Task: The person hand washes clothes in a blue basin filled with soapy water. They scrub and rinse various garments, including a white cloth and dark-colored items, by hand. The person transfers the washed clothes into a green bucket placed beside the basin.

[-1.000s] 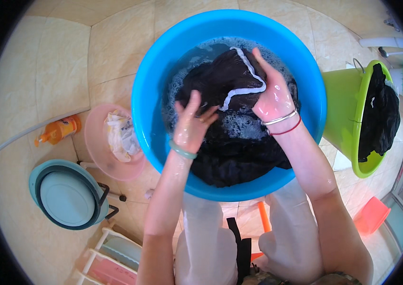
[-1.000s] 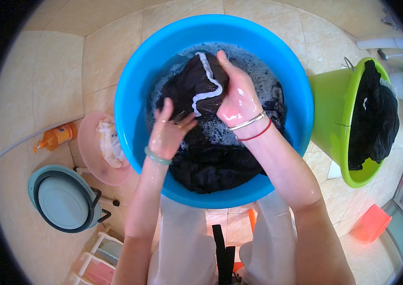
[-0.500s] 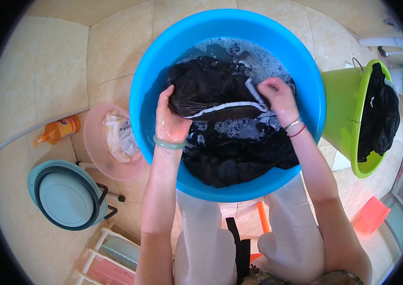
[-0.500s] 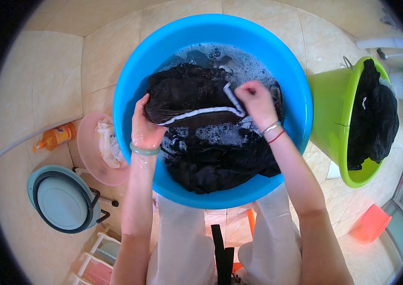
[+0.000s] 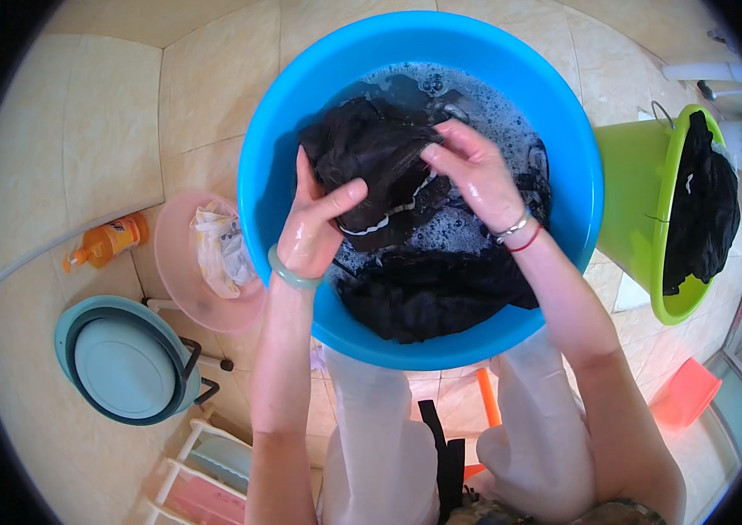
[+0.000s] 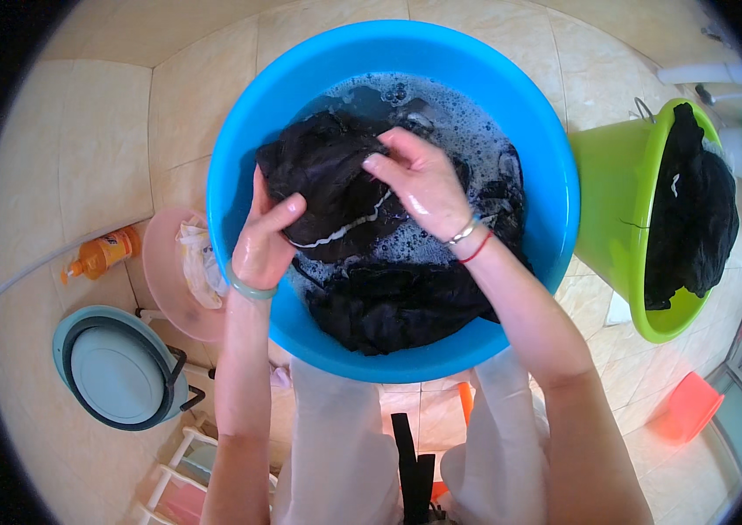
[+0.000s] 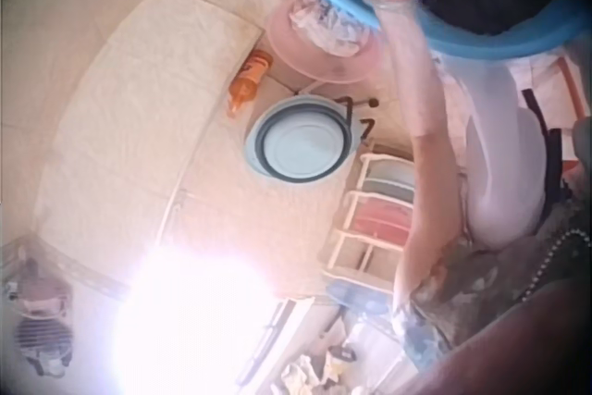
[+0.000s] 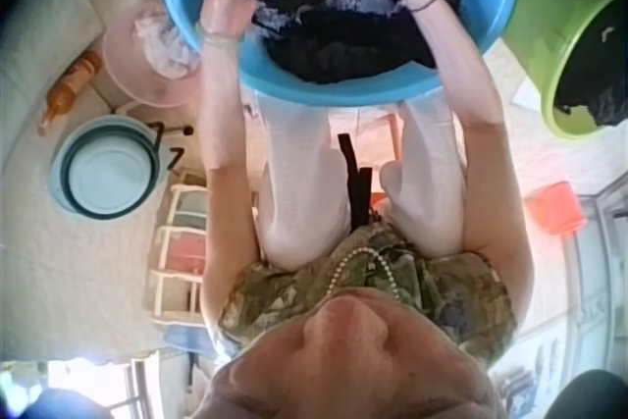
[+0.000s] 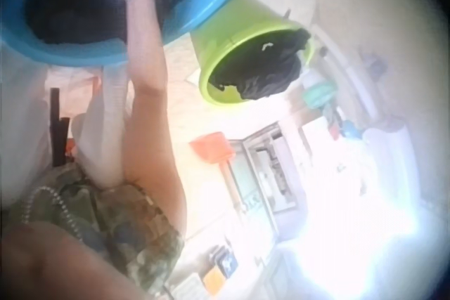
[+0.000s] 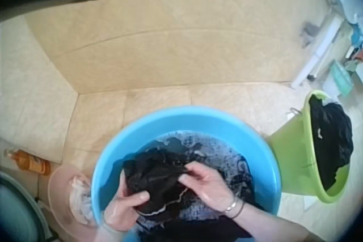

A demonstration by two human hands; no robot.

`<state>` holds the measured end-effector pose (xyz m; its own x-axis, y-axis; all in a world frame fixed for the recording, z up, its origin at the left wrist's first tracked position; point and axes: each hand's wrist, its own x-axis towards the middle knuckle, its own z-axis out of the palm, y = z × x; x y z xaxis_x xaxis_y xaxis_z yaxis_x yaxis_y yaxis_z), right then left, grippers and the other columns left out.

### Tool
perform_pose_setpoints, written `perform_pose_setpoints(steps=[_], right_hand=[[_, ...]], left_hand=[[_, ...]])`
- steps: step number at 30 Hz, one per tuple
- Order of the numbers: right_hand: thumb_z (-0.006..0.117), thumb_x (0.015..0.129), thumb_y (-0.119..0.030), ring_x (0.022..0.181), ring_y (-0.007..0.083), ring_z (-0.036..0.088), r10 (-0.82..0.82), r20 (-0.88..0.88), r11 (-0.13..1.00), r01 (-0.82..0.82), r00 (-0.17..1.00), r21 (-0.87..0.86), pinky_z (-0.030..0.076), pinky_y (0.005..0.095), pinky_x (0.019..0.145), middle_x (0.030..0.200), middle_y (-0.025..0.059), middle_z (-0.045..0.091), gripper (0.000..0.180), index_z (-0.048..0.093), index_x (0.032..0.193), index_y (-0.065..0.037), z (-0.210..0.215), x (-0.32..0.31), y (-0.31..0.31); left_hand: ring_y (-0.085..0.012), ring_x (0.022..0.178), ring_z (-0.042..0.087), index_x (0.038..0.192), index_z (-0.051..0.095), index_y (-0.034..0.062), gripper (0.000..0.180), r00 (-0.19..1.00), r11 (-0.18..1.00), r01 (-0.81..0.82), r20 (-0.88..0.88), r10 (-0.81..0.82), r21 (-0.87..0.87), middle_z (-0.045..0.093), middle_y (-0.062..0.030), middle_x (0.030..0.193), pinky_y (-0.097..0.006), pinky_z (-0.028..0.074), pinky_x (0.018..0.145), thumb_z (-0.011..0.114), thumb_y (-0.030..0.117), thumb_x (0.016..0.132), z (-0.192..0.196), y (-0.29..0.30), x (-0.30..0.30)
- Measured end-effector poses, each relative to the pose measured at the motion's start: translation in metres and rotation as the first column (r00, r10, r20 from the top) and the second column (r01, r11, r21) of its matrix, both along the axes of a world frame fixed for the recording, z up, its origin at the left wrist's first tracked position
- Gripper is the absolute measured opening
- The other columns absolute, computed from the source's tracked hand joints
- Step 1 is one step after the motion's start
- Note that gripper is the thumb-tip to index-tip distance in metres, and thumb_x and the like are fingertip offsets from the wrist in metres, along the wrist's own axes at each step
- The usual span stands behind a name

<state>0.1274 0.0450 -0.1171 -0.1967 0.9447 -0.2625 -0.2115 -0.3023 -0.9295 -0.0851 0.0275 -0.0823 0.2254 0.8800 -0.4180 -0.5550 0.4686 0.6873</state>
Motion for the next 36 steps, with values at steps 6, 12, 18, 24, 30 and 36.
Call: perform_pose_setpoints(steps=[6, 12, 18, 24, 30, 36], right_hand=[[0.065, 0.093, -0.005, 0.091, 0.0155, 0.066, -0.033, -0.174, 0.981, -0.001, 0.984, -0.192, 0.056, 0.0322, 0.084, 0.099, 0.0067, 0.067, 0.016, 0.061, 0.108, 0.001, 0.025, 0.024, 0.009], [0.066, 0.088, 0.0, 0.091, 0.0124, 0.064, -0.251, -0.096, 0.963, 0.238, 0.963, -0.13, 0.05, 0.0251, 0.083, 0.094, 0.0038, 0.066, 0.029, 0.064, 0.117, 0.0, 0.038, 0.053, 0.025], [0.076, 0.086, -0.011, 0.088, 0.0122, 0.063, -0.367, 0.406, 0.924, 0.277, 0.837, 0.264, 0.05, 0.0251, 0.08, 0.095, 0.0027, 0.066, 0.025, 0.069, 0.109, -0.004, 0.003, 0.073, 0.038], [0.066, 0.092, -0.011, 0.085, 0.0213, 0.067, -0.042, 0.389, 0.931, -0.106, 0.92, 0.351, 0.052, 0.0311, 0.076, 0.094, 0.0104, 0.07, 0.012, 0.07, 0.098, -0.002, 0.008, 0.0, -0.022], [0.055, 0.099, -0.013, 0.118, 0.0209, 0.055, 0.304, 0.177, 0.908, -0.341, 0.936, 0.244, 0.044, 0.035, 0.103, 0.131, 0.009, 0.057, 0.039, 0.05, 0.137, -0.008, -0.07, -0.015, -0.044], [0.061, 0.096, -0.015, 0.11, 0.018, 0.059, 0.024, -0.236, 0.997, -0.04, 0.971, -0.061, 0.049, 0.0343, 0.096, 0.124, 0.0058, 0.064, 0.033, 0.059, 0.128, -0.005, -0.076, 0.007, -0.039]], left_hand=[[-0.0219, 0.13, 0.048, 0.155, 0.01, -0.0037, 0.1, 0.815, 0.972, 0.235, -0.549, -0.187, 0.017, 0.047, -0.0165, 0.144, -0.036, 0.043, 0.107, 0.074, -0.007, 0.078, -0.021, -0.008, -0.017], [-0.021, 0.122, 0.056, 0.149, 0.033, -0.005, 0.075, 0.889, 0.999, 0.035, -0.456, -0.034, -0.006, 0.055, -0.0129, 0.136, -0.036, 0.045, 0.104, 0.054, -0.014, 0.077, -0.035, -0.006, -0.042], [-0.0257, 0.124, 0.056, 0.148, 0.035, 0.0005, 0.062, 0.991, 0.978, -0.115, 0.045, 0.125, -0.176, 0.056, -0.0125, 0.135, -0.038, 0.048, 0.103, 0.05, 0.001, 0.088, -0.013, -0.004, -0.024], [-0.0229, 0.122, 0.055, 0.157, 0.015, 0.006, 0.084, 0.976, 0.982, -0.191, -0.106, 0.188, -0.013, 0.051, -0.0117, 0.139, -0.036, 0.047, 0.103, 0.063, -0.001, 0.088, 0.013, -0.006, 0.024], [-0.0227, 0.131, 0.047, 0.159, 0.01, 0.0079, 0.095, 0.79, 0.9, 0.195, -0.606, 0.091, 0.39, 0.042, -0.014, 0.148, -0.034, 0.039, 0.109, 0.06, -0.015, 0.082, 0.009, -0.039, 0.071], [-0.021, 0.133, 0.045, 0.159, 0.006, 0.0075, 0.096, 0.809, 0.863, 0.379, -0.573, -0.133, 0.335, 0.04, -0.0166, 0.149, -0.033, 0.038, 0.109, 0.055, -0.018, 0.081, 0.023, -0.06, 0.089]])
